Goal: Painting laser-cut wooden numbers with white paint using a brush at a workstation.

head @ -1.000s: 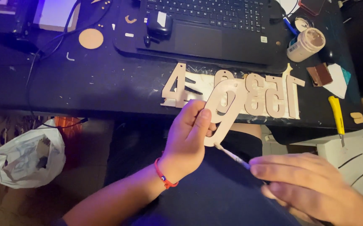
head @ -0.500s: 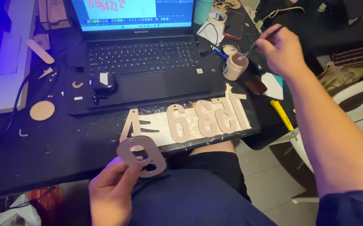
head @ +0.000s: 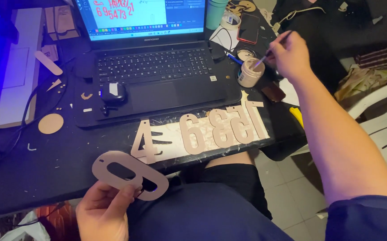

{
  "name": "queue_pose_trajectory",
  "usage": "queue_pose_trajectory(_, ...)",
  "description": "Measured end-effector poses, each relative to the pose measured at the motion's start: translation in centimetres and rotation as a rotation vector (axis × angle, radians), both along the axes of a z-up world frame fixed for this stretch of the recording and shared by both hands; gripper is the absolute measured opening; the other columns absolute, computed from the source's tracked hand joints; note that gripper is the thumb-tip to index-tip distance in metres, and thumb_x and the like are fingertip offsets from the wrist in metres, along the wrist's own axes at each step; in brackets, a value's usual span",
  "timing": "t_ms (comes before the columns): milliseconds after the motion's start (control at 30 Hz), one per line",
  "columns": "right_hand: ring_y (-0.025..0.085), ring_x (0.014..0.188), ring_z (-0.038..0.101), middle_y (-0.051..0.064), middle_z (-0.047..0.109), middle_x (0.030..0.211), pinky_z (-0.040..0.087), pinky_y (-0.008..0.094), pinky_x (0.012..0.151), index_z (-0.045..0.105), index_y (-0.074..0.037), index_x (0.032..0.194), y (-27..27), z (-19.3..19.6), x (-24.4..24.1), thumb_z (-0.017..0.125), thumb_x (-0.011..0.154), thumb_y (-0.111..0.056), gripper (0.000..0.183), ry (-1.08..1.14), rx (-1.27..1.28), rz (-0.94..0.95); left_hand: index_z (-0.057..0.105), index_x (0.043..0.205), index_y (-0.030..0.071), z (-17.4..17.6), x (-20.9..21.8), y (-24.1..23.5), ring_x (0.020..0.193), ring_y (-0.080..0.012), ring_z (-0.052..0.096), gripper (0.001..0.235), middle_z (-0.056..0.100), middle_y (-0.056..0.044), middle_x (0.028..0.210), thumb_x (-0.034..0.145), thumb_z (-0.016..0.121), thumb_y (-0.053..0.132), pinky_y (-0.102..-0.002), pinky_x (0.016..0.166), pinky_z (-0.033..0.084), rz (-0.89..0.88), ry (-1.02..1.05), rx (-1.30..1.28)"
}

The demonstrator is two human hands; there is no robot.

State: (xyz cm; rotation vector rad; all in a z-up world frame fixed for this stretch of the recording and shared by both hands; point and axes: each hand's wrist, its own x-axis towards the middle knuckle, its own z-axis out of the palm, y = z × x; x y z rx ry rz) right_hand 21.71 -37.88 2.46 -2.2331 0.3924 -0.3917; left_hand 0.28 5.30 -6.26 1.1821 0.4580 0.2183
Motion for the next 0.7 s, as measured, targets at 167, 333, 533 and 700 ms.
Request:
queue_pose_trajectory(167, 0.013, 0.066, 0.071, 0.009, 0.067, 0.085, 0.066, 0.021, 0.059, 0.048, -0.011, 0.1, -4.5, -1.7, 1.0, 0.052, 0.104, -0.007, 0.007, -0.251, 0.413, -0.072, 0.063, 0.08, -0.008, 0.7, -0.1, 0.0, 0.07, -0.0341, 0.073, 0.01, 0.072, -0.027, 0.079, 0.073, 0.07, -0.011, -0.048, 0.071, 0.067, -0.013, 0.04, -0.011)
queue_pose_trajectory(333, 0.014, 0.071, 0.072, 0.006, 0.063, 0.079, 0.068, 0.021, 0.068, 0.053, -0.013, 0.099, -4.4, -0.3, -1.6, 0.052, 0.107, -0.013, 0.007, -0.307, 0.778, -0.163, 0.065, 0.083, -0.009, 1.0, -0.1, -0.1, 0.077, -0.0384, 0.075, 0.013, 0.074, -0.026, 0.088, 0.072, 0.07, -0.013, -0.051, 0.074, 0.067, -0.021, 0.083, -0.013)
queue_pose_trajectory(533, 0.015, 0.075, 0.073, 0.01, 0.067, 0.088, 0.066, 0.02, 0.069, 0.051, -0.01, 0.101, -3.9, -0.3, -2.2, 0.051, 0.104, -0.001, 0.009, -0.338, 0.434, -0.004, 0.067, 0.084, -0.01, 0.3, 0.0, -0.4, 0.075, -0.0376, 0.075, 0.014, 0.074, -0.027, 0.084, 0.071, 0.07, -0.011, -0.049, 0.073, 0.066, -0.081, 0.039, -0.015)
queue_pose_trajectory(700, 0.015, 0.078, 0.072, 0.009, 0.069, 0.089, 0.065, 0.025, 0.072, 0.057, -0.009, 0.098, -2.0, -1.5, -0.1, 0.066, 0.099, -0.006, 0.009, -0.211, 0.027, 0.049, 0.065, 0.086, -0.011, -0.3, 0.0, -0.4, 0.075, -0.039, 0.073, 0.015, 0.073, -0.029, 0.087, 0.072, 0.069, -0.015, -0.049, 0.074, 0.065, -0.064, 0.062, -0.029)
